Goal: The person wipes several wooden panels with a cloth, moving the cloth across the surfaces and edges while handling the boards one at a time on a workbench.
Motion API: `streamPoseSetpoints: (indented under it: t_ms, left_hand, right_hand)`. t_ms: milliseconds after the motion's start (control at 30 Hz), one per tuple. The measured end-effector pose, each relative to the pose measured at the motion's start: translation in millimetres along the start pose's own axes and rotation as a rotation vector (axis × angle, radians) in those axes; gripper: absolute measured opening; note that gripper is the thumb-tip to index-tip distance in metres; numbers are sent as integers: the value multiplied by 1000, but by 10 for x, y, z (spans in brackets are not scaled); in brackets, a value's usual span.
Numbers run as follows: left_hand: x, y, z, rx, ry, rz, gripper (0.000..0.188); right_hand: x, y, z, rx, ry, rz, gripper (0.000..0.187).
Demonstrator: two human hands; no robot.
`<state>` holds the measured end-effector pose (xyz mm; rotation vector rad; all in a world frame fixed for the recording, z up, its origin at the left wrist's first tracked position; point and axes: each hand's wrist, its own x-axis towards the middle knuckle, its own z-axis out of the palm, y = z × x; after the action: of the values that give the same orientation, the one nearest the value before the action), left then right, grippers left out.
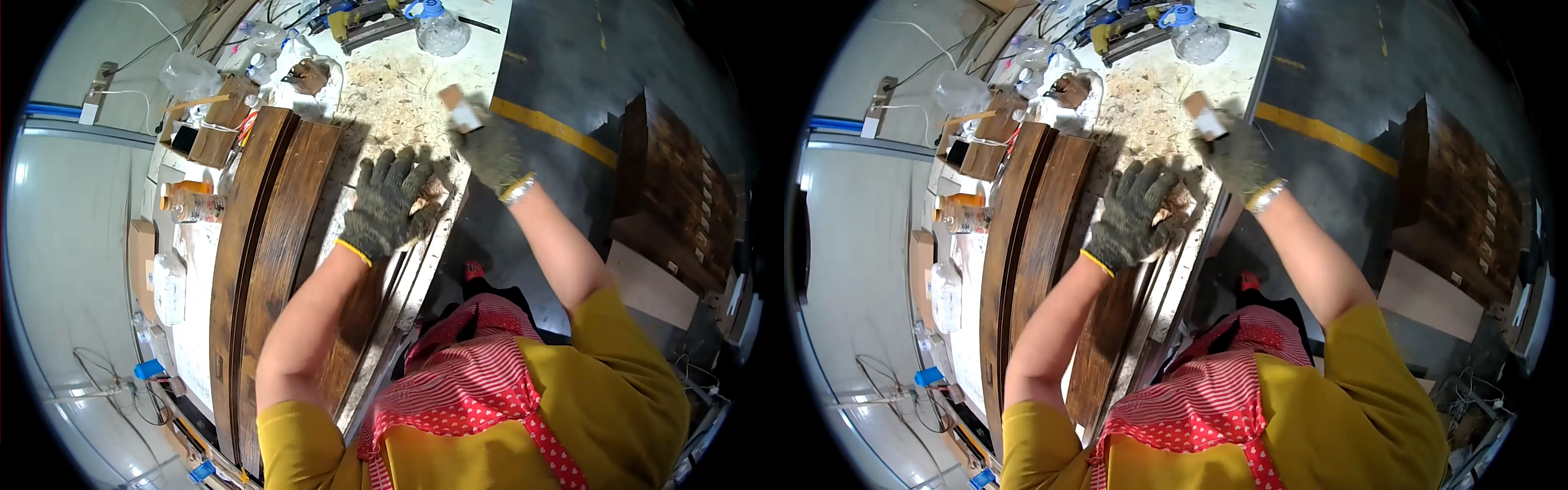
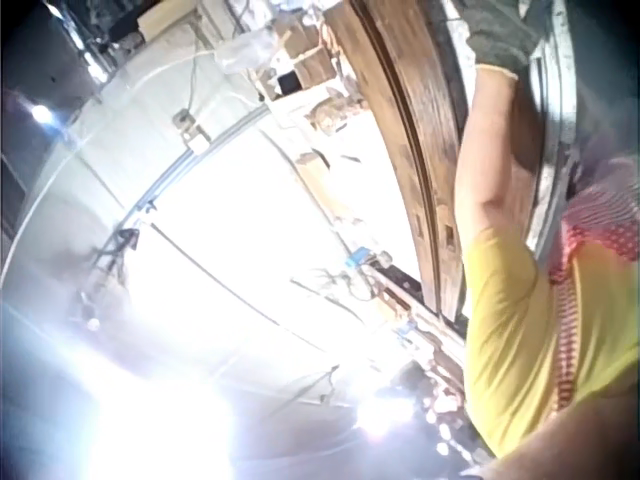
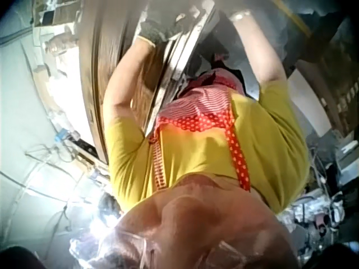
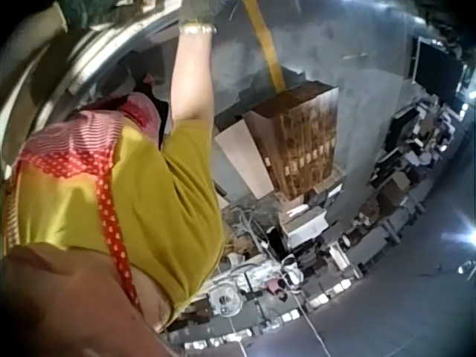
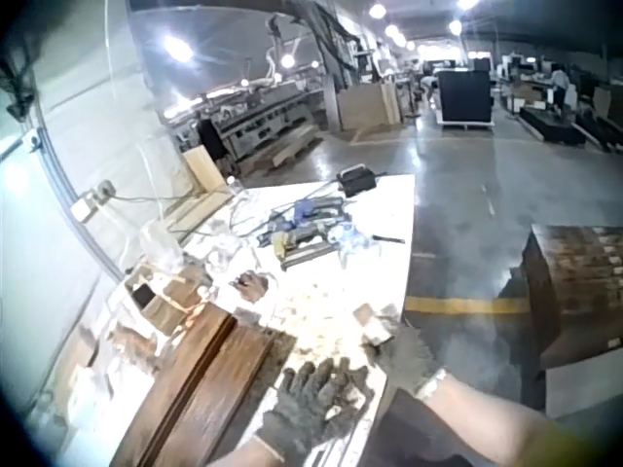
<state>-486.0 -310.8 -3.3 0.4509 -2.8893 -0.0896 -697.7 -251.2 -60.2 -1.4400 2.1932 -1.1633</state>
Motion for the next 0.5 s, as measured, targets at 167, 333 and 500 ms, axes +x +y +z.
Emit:
streamPoseSetpoints:
  t_ms: [167,333,500]
  left_hand:
    - [457,-206,126,-215,-30,206,43]
    - [617,-305,285,-51,-224,38,28]
    - [805,-579,167,-425,-320,-614,33]
  right_hand:
    - [-401,666,-192,266,114,116,42]
    - [-654,184,-490,48,18,139,46]
    - [-733,217,-602,-286,106,114,27]
